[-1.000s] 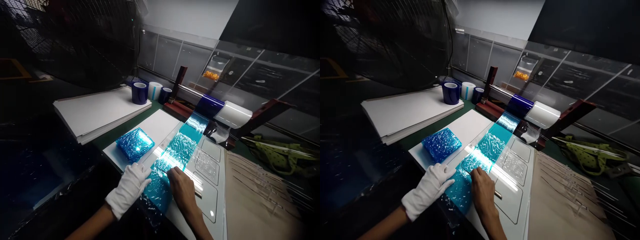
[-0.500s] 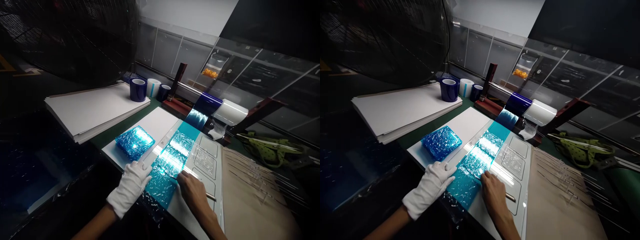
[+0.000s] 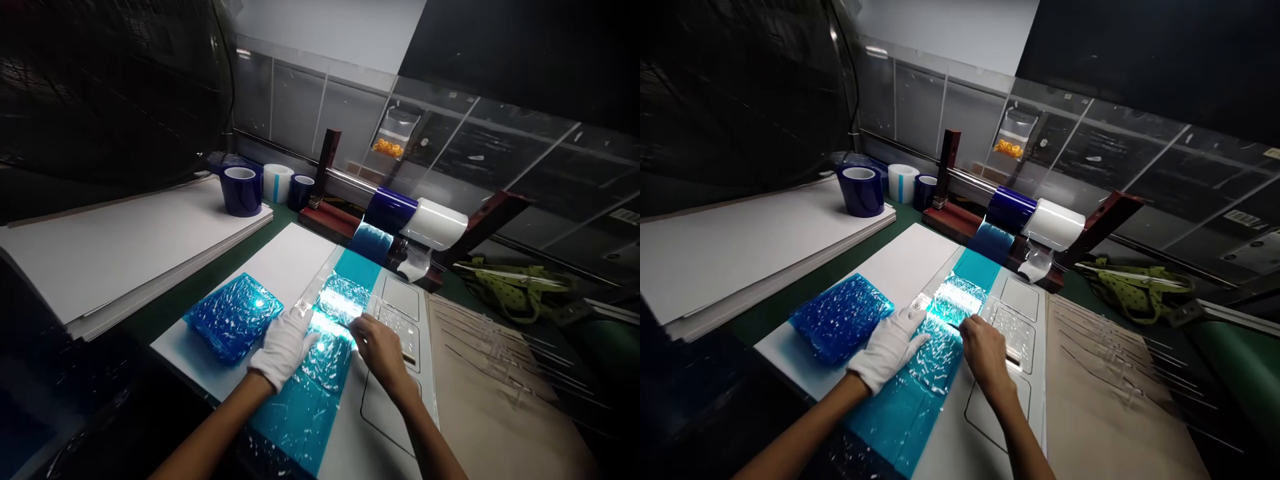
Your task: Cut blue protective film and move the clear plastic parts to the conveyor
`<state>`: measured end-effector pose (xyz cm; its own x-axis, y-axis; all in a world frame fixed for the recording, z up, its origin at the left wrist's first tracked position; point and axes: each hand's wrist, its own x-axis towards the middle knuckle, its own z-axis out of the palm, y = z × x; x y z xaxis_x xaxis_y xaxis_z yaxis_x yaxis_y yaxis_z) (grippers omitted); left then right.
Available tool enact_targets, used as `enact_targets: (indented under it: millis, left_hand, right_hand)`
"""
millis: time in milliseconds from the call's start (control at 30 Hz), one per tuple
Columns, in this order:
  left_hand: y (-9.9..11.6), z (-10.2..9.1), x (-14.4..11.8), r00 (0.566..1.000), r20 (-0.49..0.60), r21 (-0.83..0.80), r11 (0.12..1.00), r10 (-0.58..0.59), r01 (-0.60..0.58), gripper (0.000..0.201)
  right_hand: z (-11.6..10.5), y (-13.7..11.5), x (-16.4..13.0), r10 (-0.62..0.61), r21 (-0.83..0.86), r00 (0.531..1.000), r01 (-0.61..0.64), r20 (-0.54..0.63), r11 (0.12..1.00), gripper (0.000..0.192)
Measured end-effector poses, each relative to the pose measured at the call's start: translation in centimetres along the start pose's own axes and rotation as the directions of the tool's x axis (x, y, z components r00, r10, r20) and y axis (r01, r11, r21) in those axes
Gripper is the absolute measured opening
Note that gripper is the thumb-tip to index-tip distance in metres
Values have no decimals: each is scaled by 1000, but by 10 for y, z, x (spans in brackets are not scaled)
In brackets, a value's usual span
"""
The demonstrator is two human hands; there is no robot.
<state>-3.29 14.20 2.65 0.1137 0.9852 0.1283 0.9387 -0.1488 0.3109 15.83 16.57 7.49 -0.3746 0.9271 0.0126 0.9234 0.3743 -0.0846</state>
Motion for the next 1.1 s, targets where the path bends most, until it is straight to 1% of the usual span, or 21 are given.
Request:
enact_targets:
  millis: [100, 200, 333, 433, 533, 633, 767, 867, 900, 967, 1033, 1100]
  left_hand:
    - [-5, 7, 6, 1000, 2, 6, 1000, -3, 3, 40]
    - [-8, 10, 6, 1000, 9, 14, 1000, 3, -3, 42]
    - [-9, 10, 7, 1000, 22, 14, 1000, 19, -20, 44]
    - [-10, 9, 7, 999, 24, 11, 1000, 21, -21, 44]
    - [-10, 7, 6, 1000, 13, 7, 1000, 27, -27, 45]
    - [-10, 5, 4, 999, 6, 2, 999, 40, -40, 47]
    - [-11, 4, 6, 998, 19, -3, 998, 59, -59, 46]
    - [-11, -2, 7, 997, 41, -5, 997, 72, -72, 49]
    - [-10, -6, 5, 996, 46, -6, 997, 77, -77, 53]
    - [-7, -13, -8, 996, 41, -1, 996, 84, -84, 68]
    - [-2, -16, -34, 992, 34, 18, 993, 119, -120, 90]
    - [0, -12, -68, 982, 17, 57, 981, 186, -187, 115]
  right_hand:
    - [8, -14, 40, -48, -6, 999, 48, 13, 999, 25]
    - [15, -24, 62, -94, -14, 994, 95, 47, 995, 25]
    - [18, -29, 71, -118, -18, 989, 120, 89, 993, 25]
    - [15, -20, 66, -111, -23, 988, 114, 112, 993, 24]
    - [11, -3, 51, -82, -40, 988, 87, 131, 995, 22]
    - [5, 19, 28, -31, -67, 989, 41, 146, 997, 22]
    - [-6, 48, -7, 79, -108, 984, -62, 157, 992, 25]
    - [-16, 58, -37, 183, -133, 971, -164, 152, 978, 30]
    - [-18, 58, -48, 219, -134, 965, -200, 147, 971, 30]
    - [-18, 51, -71, 272, -118, 951, -256, 146, 959, 27]
    - [-13, 38, -93, 288, -27, 941, -288, 177, 957, 22]
    - [-5, 22, -112, 283, 134, 934, -315, 218, 939, 20]
